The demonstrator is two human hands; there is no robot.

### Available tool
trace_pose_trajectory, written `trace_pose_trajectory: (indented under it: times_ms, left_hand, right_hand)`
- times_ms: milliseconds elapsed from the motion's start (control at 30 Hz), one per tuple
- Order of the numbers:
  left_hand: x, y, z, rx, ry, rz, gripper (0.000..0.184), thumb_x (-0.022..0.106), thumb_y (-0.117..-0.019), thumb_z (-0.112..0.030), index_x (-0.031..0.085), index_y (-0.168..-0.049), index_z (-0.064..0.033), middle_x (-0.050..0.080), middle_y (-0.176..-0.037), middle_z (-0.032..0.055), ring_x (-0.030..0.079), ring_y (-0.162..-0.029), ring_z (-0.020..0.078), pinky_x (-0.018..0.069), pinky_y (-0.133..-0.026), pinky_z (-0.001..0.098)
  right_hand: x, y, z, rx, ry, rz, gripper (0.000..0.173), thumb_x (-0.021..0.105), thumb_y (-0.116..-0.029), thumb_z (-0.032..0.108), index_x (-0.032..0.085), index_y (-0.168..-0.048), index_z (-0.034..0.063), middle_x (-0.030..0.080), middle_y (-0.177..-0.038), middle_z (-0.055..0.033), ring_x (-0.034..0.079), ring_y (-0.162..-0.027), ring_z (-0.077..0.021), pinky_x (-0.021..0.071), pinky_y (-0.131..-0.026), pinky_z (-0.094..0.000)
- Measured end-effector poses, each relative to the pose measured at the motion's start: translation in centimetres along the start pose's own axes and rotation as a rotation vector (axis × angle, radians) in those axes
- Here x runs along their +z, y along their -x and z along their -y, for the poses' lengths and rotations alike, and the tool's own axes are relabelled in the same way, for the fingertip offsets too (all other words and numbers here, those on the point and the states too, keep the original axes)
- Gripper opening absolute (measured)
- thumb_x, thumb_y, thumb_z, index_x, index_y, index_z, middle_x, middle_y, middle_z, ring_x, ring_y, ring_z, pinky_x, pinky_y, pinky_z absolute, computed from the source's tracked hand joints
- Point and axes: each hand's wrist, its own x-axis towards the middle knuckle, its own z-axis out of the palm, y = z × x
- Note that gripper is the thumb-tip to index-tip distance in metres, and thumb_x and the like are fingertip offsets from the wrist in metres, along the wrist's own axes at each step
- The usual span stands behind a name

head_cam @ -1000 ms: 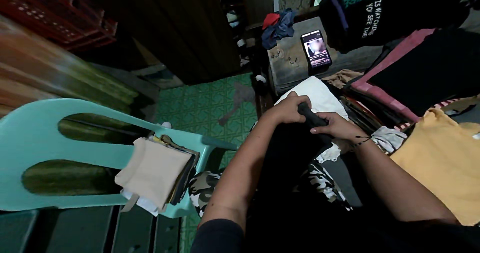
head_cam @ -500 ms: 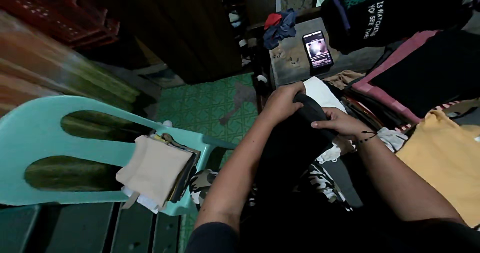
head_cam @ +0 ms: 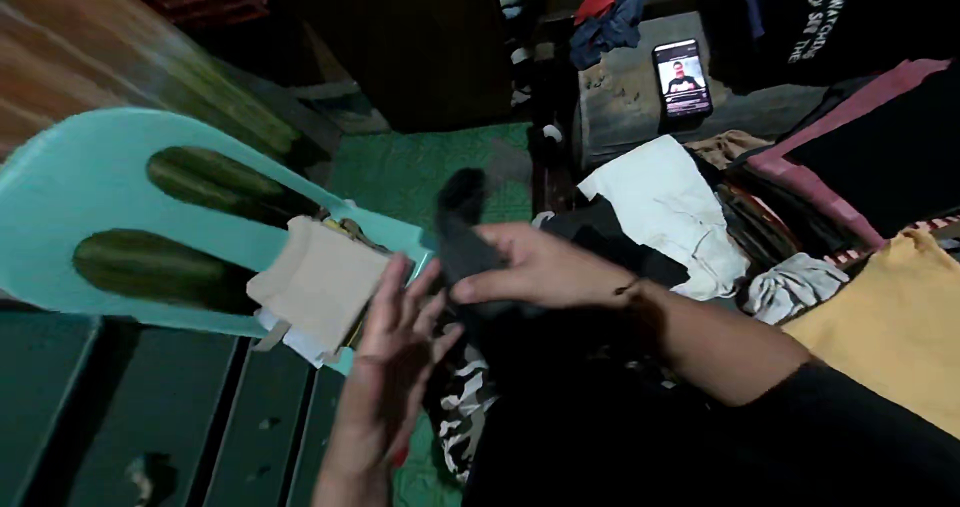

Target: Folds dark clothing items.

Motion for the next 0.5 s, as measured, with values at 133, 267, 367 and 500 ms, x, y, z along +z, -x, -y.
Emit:
trace_pose_trajectory:
  times_ms: [133,267,367,500]
  left_hand:
    - [-6.1,6.3,-0.4,-0.024,0.224,-0.266,0.109,0.071,-0.0676,-0.080,0.040,-0.154,-0.0219,0.062,-0.139,0.0054,0.067,-0.114,0.0215,0.0612,-0.083,0.0393]
    - [-9.5,11.7,2.0,-0.033,0.307,-0.692,0.073,0.061,-0.0805,-0.077,0.060,-0.124,-0.0178,0.073,-0.108,-0.0031,0.070,-0.103,0.0103,0.0612,-0.084,0.0340]
    - [-11.6,13.7,6.4,-0.092,0.152,-0.759,0.032,0.040,-0.1053,-0.041,0.064,-0.104,-0.0200,0.074,-0.090,-0.0110,0.070,-0.085,-0.0017,0.0599,-0.074,0.0200]
    - [-16.4,15.8,14.2,-0.271,0.220,-0.624,0.046,0.060,-0.0854,-0.010,0.051,-0.131,-0.0103,0.075,-0.103,-0.0007,0.073,-0.091,0.0097,0.0635,-0.079,0.0308]
  right_hand:
    - [9.6,-5.5,-3.1,0.084,0.091,0.199,0.031,0.071,-0.0959,0.011,0.063,-0.122,-0.0048,0.071,-0.106,-0.0168,0.069,-0.097,-0.0181,0.0570,-0.090,-0.0371]
    - [16.3,-6.6,-8.3,0.066,0.146,0.471,0.028,0.064,-0.1001,0.008,0.064,-0.125,-0.0063,0.067,-0.118,-0.0210,0.067,-0.102,-0.0256,0.0557,-0.086,-0.0387]
    - [17.3,-5.3,-10.1,0.170,0.086,0.612,0.037,0.061,-0.1013,0.005,0.059,-0.137,-0.0055,0.063,-0.133,-0.0233,0.064,-0.118,-0.0297,0.0507,-0.102,-0.0413]
    - [13.9,-2.7,-11.5,0.047,0.207,0.532,0.038,0.063,-0.0995,0.009,0.061,-0.136,-0.0038,0.064,-0.132,-0.0227,0.064,-0.119,-0.0312,0.0505,-0.104,-0.0421]
